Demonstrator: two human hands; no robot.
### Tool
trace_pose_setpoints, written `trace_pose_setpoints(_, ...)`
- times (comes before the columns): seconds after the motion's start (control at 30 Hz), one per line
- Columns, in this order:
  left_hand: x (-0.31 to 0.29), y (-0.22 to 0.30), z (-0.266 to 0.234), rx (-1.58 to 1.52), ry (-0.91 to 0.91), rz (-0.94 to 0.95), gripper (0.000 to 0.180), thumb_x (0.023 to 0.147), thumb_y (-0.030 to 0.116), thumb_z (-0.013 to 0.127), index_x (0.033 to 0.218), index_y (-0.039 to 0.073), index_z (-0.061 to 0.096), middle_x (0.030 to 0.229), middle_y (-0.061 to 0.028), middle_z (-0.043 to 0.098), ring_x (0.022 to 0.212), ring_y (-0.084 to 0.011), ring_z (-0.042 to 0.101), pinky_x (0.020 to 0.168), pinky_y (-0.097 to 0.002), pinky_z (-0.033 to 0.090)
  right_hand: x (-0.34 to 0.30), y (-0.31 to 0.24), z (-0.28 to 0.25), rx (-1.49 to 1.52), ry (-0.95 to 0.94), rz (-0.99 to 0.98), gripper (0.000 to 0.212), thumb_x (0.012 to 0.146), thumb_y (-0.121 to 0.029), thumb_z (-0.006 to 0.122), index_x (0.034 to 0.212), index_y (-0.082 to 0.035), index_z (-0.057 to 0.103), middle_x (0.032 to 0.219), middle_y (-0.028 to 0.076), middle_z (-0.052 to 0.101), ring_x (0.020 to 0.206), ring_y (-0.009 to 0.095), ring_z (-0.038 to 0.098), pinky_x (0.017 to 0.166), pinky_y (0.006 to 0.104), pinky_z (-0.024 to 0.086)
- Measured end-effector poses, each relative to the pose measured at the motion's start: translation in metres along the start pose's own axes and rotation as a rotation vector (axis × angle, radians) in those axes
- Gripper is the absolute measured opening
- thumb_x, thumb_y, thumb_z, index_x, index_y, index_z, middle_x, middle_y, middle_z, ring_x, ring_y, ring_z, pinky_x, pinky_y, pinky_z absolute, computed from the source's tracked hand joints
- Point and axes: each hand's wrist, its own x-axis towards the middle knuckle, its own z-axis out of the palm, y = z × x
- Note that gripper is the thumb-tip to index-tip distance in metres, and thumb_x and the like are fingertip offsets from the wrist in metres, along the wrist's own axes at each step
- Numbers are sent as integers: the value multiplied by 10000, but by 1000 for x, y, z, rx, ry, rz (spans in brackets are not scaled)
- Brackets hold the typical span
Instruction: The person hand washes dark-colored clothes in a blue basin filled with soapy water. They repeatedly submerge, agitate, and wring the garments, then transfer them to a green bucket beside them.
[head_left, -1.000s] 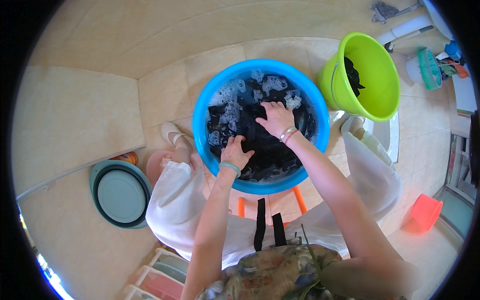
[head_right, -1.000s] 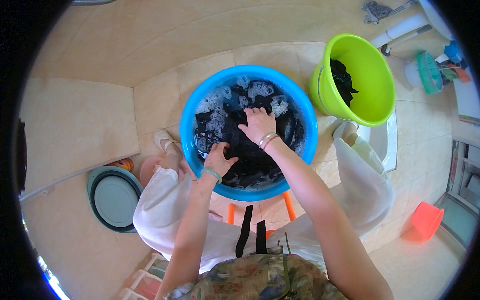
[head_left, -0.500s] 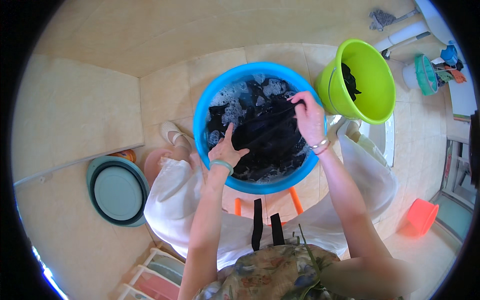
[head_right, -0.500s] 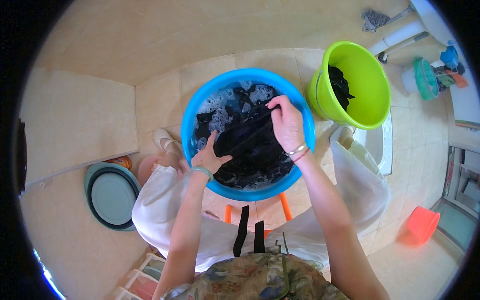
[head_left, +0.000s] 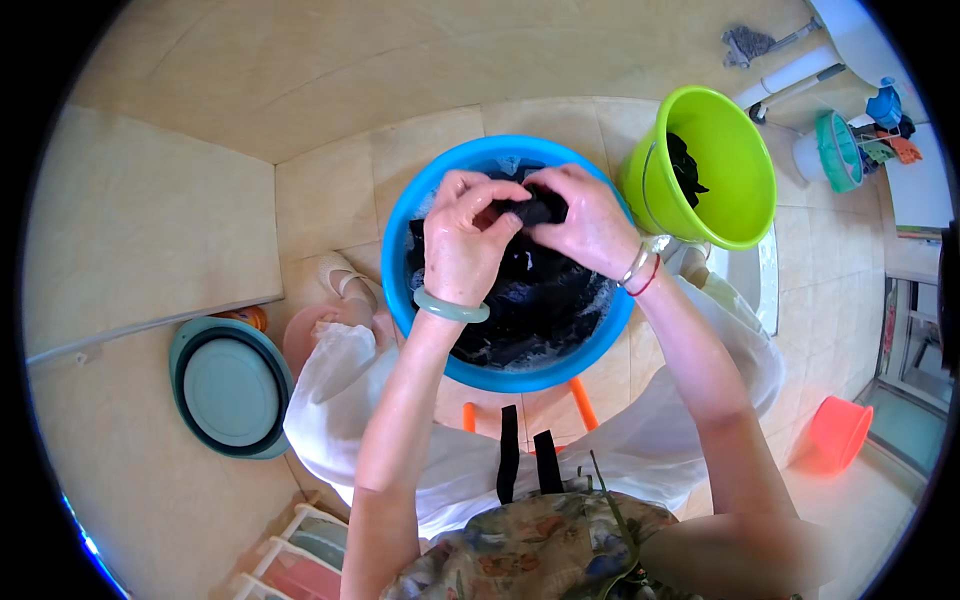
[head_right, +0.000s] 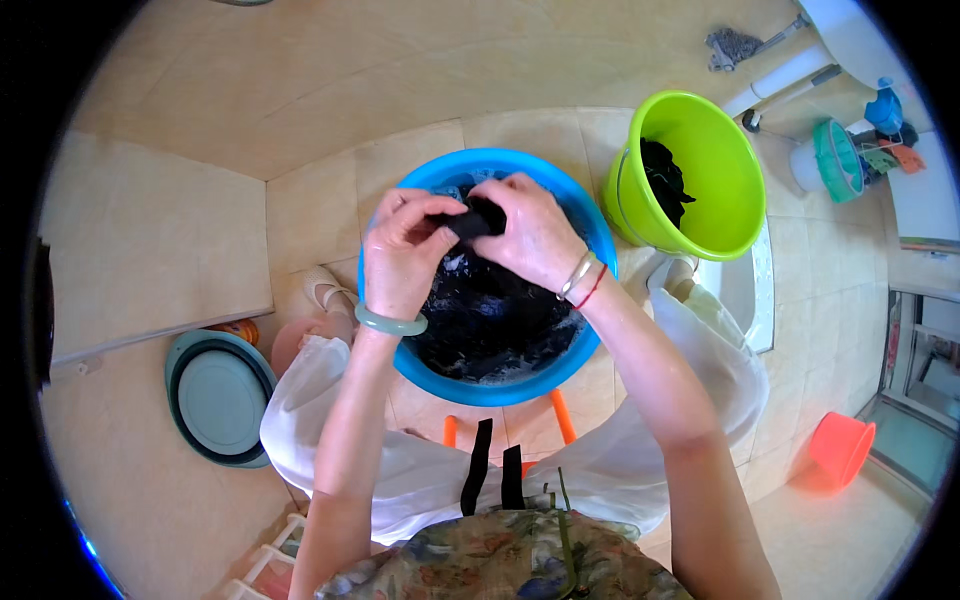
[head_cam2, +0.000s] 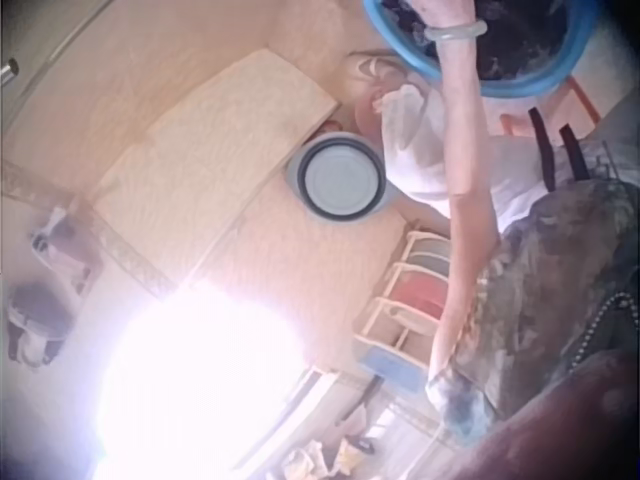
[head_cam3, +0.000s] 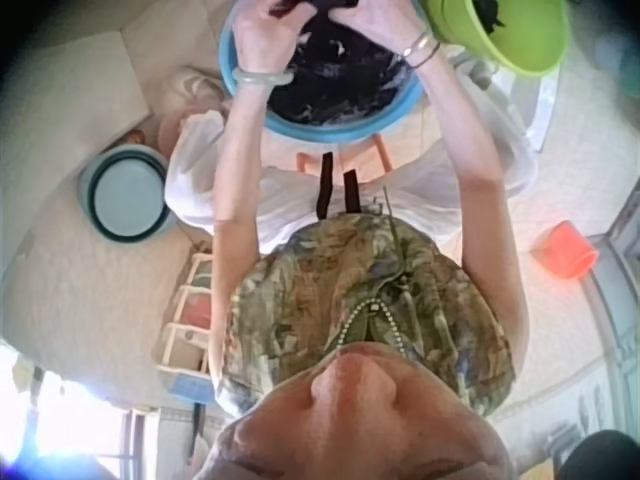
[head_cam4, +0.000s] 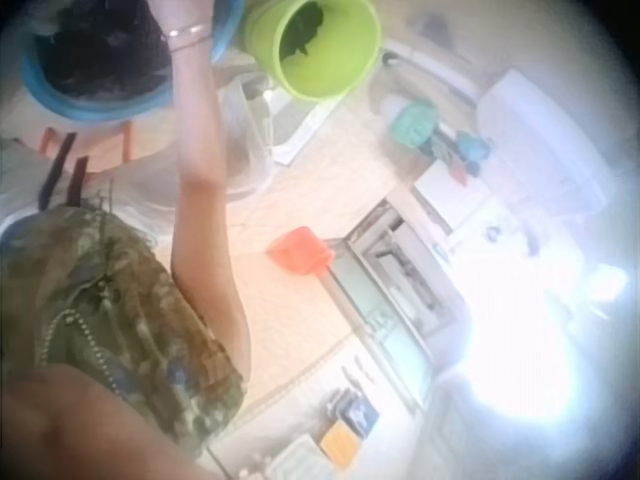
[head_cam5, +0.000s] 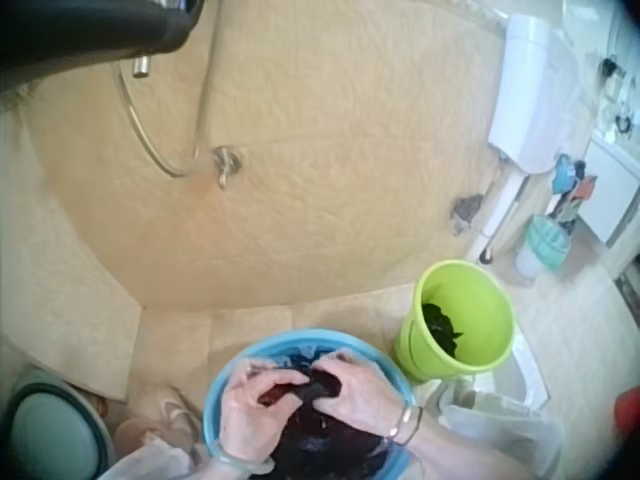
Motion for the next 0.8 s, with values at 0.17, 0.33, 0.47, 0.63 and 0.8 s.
trace_pose_setpoints(0.17, 24, 25, -12, 373, 141, 317, 185, 717, -36, 704, 874, 63, 706, 1158, -92, 534, 836, -170, 574, 795, -286, 481, 14, -21, -14, 61, 238, -51, 291, 658, -75, 712, 931, -27, 623, 1069, 163, 571, 917, 333, 593, 813, 359, 490)
trace_pose_setpoints(0.33, 32, -44, 9, 61, -85, 12, 389, 705, -99, 598, 1069, 36, 569, 1075, -131, 622, 951, -272, 621, 859, -346, 487, 20, 44, 29, 53, 160, -45, 330, 664, -46, 695, 981, -18, 607, 1163, 139, 589, 1013, 329, 573, 892, 369, 470)
trace_pose_setpoints(0.47, 20, -118, 49, 257, -175, 57, 583, 720, -166, 461, 1240, 92, 521, 1294, -156, 538, 1167, -349, 536, 982, -406, 442, 7, 116, 81, -271, 77, 18, 393, 647, -74, 696, 1029, -58, 601, 1062, 96, 597, 968, 334, 530, 851, 403, 464)
trace_pose_setpoints(0.63, 0, -208, 76, 719, -398, -10, 721, 813, -12, 540, 1469, 190, 320, 1575, -98, 139, 1441, -336, 156, 1130, -548, 212, -8, 154, 136, -487, -120, 272, 588, 667, -287, 754, 1198, -137, 550, 1432, 46, 368, 1303, 352, 337, 941, 570, 395)
trace_pose_setpoints(0.8, -7, -259, 88, 813, -506, -97, 735, 843, 41, 535, 1499, 146, 222, 1584, -93, 86, 1456, -325, 97, 1150, -541, 163, -10, 185, 165, -528, -236, 293, 596, 744, -216, 729, 1285, -181, 481, 1529, 29, 218, 1347, 378, 277, 973, 572, 372)
